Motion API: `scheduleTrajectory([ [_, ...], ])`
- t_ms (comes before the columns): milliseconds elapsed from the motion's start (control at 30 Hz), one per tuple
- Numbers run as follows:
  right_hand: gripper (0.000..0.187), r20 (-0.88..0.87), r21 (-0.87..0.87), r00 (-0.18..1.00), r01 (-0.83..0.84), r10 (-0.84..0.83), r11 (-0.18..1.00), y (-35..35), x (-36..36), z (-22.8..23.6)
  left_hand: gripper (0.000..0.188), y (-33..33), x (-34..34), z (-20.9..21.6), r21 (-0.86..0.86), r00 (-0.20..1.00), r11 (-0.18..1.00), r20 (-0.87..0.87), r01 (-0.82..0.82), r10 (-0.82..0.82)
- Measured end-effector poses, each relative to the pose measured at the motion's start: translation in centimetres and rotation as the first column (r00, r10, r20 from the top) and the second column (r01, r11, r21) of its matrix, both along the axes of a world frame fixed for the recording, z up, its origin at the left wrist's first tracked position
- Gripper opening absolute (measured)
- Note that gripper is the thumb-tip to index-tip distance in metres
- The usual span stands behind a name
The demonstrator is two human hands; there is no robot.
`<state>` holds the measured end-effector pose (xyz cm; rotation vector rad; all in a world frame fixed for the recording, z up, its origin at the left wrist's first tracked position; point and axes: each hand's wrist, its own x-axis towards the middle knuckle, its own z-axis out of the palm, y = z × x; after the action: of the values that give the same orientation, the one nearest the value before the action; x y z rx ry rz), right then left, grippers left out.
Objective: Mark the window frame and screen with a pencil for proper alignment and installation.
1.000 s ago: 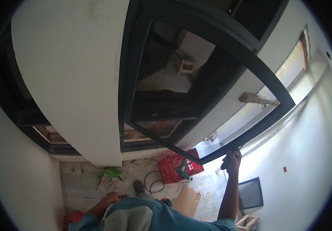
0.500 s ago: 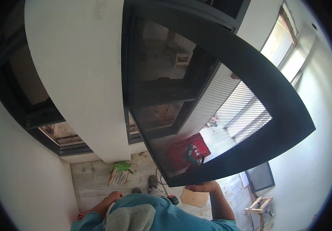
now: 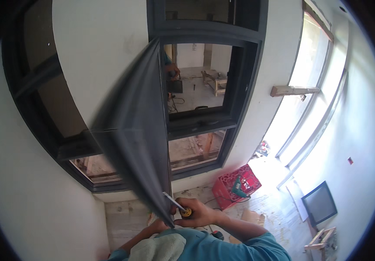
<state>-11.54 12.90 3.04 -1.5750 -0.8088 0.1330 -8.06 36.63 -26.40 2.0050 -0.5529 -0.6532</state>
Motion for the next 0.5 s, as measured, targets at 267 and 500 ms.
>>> scheduleTrajectory([
  [267,0.038,0.089,0.007,0.976,-0.201,0.199,0.980,5.0,3.0,-0.3,0.049,6.6,-1.4,-4.8,-0.170,0.948,0.985,0.314,-0.007,0.060],
  [500,0.034,0.019,0.089,0.912,-0.411,0.411,0.907,6.0,5.8,-1.5,0.047,11.0,-3.8,-3.8,-0.014,0.982,0.986,0.091,-0.164,0.164],
])
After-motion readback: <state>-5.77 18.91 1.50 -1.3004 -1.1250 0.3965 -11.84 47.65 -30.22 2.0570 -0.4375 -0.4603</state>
